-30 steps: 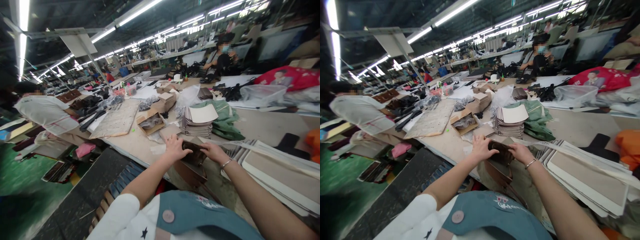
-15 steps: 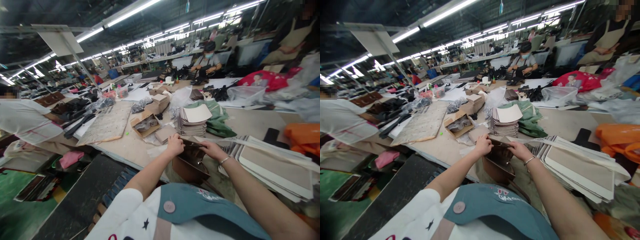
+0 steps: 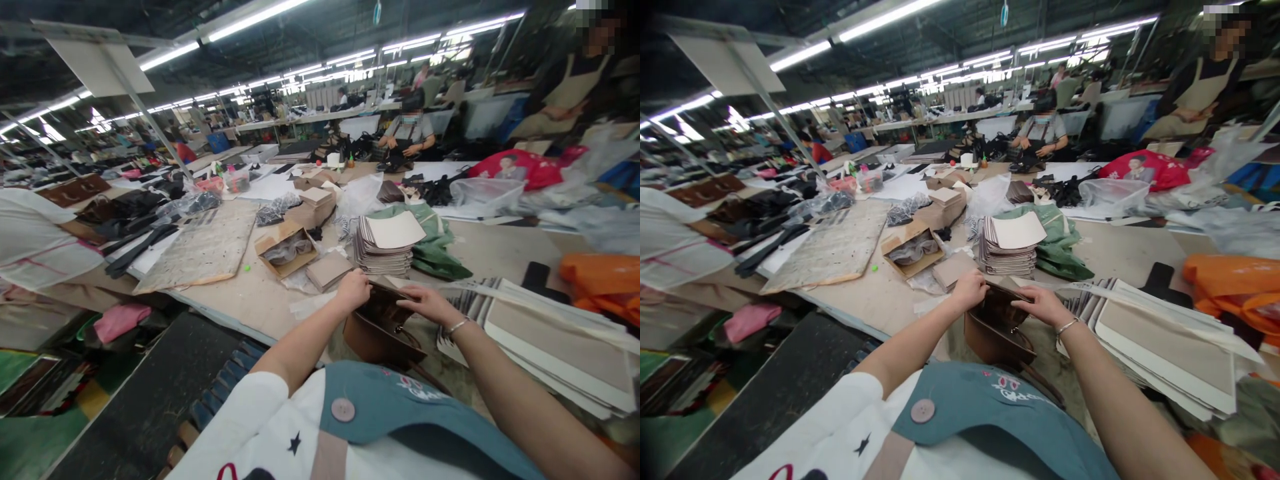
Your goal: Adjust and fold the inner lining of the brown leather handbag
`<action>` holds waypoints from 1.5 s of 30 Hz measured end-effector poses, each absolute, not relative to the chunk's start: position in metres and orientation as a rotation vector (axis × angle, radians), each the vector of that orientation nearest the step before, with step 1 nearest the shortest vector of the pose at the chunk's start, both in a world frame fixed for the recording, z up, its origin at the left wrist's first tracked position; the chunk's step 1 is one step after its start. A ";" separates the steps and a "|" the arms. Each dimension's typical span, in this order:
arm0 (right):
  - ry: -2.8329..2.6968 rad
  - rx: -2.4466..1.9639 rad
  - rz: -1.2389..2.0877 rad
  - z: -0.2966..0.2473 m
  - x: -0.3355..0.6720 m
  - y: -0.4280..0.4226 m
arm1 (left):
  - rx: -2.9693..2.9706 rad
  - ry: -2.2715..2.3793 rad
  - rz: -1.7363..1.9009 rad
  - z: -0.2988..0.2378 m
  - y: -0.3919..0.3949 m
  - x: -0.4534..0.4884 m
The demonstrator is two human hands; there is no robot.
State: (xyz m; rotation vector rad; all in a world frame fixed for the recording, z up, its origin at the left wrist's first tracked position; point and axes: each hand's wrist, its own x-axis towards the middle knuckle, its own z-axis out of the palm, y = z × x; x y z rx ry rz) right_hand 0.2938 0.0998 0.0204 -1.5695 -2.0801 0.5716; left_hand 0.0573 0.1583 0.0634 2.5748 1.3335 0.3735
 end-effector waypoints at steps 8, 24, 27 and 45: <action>-2.000 -1.577 0.441 0.022 0.290 0.102 | 2.564 1.383 0.338 0.066 0.162 0.062; -1.983 -1.667 0.430 0.027 0.287 0.106 | 2.503 1.466 0.357 0.063 0.164 0.069; -2.057 -1.677 0.383 0.032 0.281 0.110 | 2.499 1.476 0.351 0.063 0.164 0.069; -2.238 -1.830 0.279 0.048 0.259 0.115 | 2.482 1.491 0.385 0.059 0.164 0.070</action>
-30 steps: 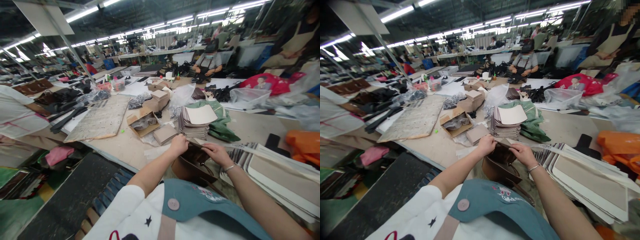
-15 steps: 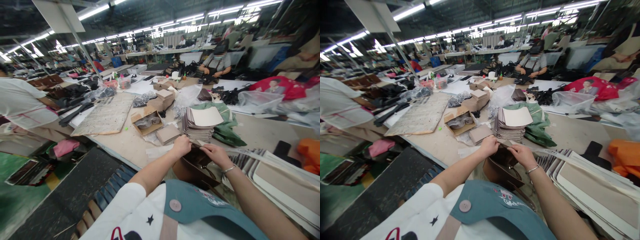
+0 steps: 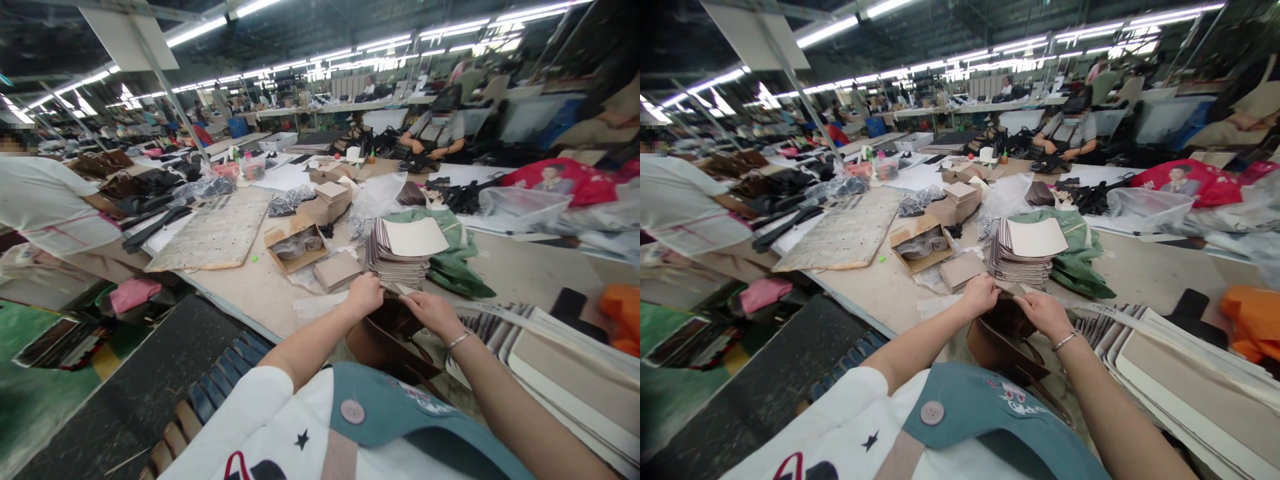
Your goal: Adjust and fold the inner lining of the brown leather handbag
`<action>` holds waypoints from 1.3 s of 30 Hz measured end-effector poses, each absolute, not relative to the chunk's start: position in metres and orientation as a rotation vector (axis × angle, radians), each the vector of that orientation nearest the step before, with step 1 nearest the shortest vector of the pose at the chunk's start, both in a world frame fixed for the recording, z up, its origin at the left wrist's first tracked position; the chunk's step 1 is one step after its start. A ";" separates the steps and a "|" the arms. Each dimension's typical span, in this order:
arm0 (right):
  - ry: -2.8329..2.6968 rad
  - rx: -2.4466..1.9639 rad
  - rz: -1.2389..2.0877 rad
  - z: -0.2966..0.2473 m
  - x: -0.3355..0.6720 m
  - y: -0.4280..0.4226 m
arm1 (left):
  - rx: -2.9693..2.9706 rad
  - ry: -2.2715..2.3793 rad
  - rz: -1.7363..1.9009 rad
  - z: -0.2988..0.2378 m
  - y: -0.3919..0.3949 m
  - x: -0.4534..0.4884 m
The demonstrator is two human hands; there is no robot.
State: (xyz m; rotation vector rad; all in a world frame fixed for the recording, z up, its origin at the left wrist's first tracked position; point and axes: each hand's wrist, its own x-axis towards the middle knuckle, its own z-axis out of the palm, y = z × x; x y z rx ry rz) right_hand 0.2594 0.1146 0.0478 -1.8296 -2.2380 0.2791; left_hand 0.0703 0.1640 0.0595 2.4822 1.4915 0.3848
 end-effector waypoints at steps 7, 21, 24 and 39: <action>-2.299 -1.999 0.105 0.052 0.239 0.123 | 2.462 1.464 0.474 0.055 0.163 0.066; -2.299 -1.985 -0.024 0.048 0.237 0.117 | 2.462 1.499 0.307 0.072 0.121 0.043; -2.287 -2.015 -0.045 0.048 0.243 0.104 | 2.520 1.431 0.214 0.070 0.134 0.035; -2.200 -2.123 -0.151 0.061 0.242 0.042 | 2.738 0.968 0.152 0.085 0.131 0.050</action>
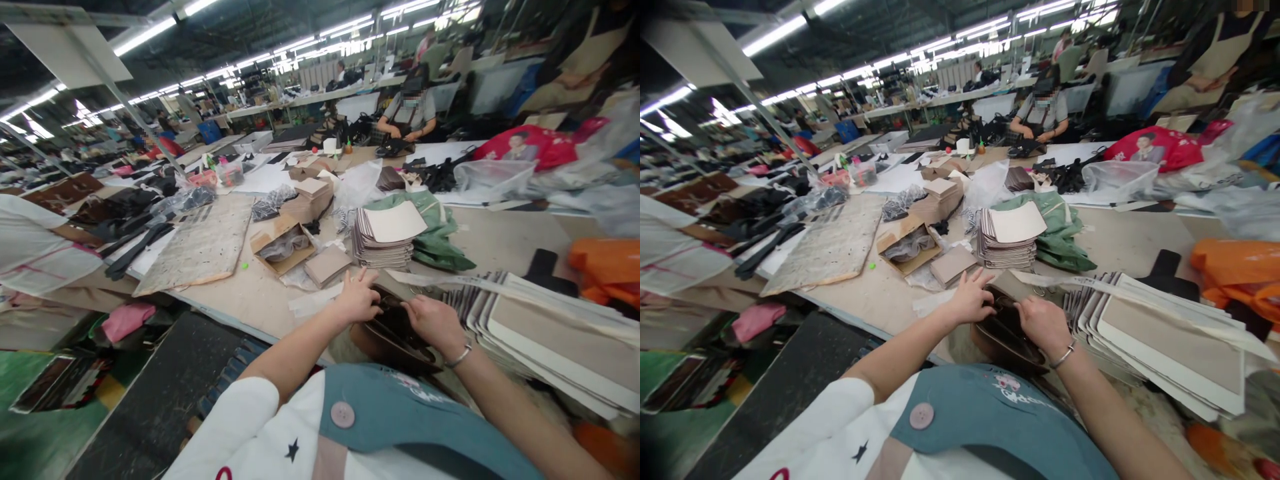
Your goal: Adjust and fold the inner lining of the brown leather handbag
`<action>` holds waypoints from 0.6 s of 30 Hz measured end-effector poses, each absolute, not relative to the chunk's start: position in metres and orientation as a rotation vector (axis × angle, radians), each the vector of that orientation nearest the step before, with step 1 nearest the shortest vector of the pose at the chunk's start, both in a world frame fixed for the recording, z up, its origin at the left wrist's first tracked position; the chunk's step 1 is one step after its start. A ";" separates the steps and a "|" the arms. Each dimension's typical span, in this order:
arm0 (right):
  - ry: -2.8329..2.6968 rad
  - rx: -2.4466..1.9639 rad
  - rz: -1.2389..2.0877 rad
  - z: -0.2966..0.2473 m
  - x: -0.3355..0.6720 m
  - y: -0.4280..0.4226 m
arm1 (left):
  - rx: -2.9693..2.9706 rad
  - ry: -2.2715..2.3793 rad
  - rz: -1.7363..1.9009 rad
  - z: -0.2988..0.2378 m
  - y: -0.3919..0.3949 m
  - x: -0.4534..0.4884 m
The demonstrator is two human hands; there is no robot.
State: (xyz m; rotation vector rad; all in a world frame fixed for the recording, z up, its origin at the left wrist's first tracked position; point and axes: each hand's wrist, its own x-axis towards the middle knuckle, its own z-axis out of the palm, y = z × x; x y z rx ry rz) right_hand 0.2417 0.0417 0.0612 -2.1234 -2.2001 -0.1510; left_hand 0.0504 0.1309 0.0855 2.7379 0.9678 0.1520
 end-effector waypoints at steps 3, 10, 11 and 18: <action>-2.192 -2.078 -0.200 0.067 0.239 0.034 | 2.674 0.967 0.249 0.079 0.135 0.049; -2.174 -2.102 -0.214 0.070 0.232 0.038 | 2.486 0.496 0.486 0.063 0.160 0.027; -2.169 -2.128 -0.172 0.066 0.233 0.040 | 2.456 0.475 0.494 0.060 0.161 0.025; -2.157 -2.217 -0.070 0.055 0.231 0.059 | 2.435 0.561 0.370 0.055 0.157 0.018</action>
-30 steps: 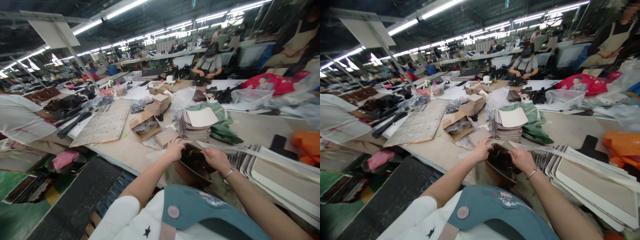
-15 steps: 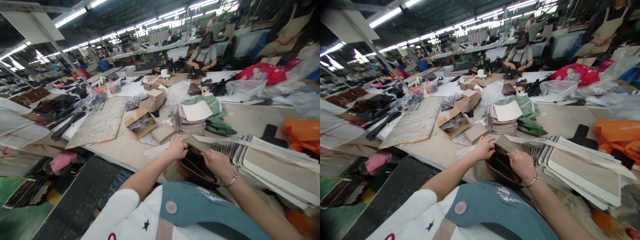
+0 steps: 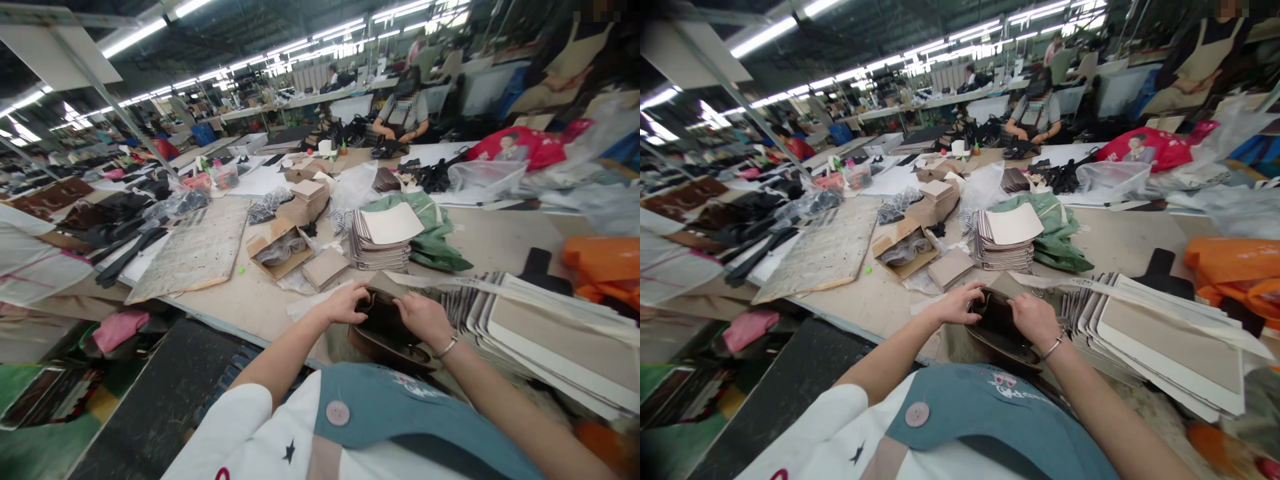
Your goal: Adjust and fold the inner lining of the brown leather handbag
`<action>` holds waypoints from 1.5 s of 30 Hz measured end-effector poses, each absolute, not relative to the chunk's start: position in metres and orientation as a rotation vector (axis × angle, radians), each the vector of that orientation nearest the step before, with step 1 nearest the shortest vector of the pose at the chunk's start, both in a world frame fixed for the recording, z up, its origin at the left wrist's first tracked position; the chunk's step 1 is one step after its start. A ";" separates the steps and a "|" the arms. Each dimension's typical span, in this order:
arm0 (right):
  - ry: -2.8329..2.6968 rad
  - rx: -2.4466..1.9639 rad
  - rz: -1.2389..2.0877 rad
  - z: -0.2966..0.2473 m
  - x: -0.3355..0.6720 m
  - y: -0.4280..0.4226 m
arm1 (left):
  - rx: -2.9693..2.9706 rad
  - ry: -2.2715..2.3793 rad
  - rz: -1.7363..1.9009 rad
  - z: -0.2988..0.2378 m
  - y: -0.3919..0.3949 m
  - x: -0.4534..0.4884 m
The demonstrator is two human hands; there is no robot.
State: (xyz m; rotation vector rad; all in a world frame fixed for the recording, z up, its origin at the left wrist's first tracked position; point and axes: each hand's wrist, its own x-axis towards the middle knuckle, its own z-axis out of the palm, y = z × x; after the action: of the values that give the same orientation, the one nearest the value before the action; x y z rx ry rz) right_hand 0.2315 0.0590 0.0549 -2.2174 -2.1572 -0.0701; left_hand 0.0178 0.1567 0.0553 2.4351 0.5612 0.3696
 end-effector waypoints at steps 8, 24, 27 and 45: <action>-2.167 -2.196 -0.010 0.068 0.178 0.097 | 2.474 0.711 0.400 0.070 0.194 -0.022; -2.282 -2.127 -0.079 0.060 0.184 0.082 | 2.591 1.008 0.367 0.068 0.182 0.001; -2.285 -2.124 -0.086 0.059 0.196 0.066 | 2.649 0.788 0.339 0.066 0.187 0.008; -2.075 -2.174 -0.035 0.055 0.222 0.034 | 2.680 0.919 0.232 0.070 0.180 0.063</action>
State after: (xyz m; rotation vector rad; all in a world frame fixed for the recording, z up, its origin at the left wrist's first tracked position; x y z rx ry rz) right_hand 0.2218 0.0342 0.0552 -2.1740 -2.0749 -0.0353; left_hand 0.0626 0.1801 0.0704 2.6803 0.9192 0.2320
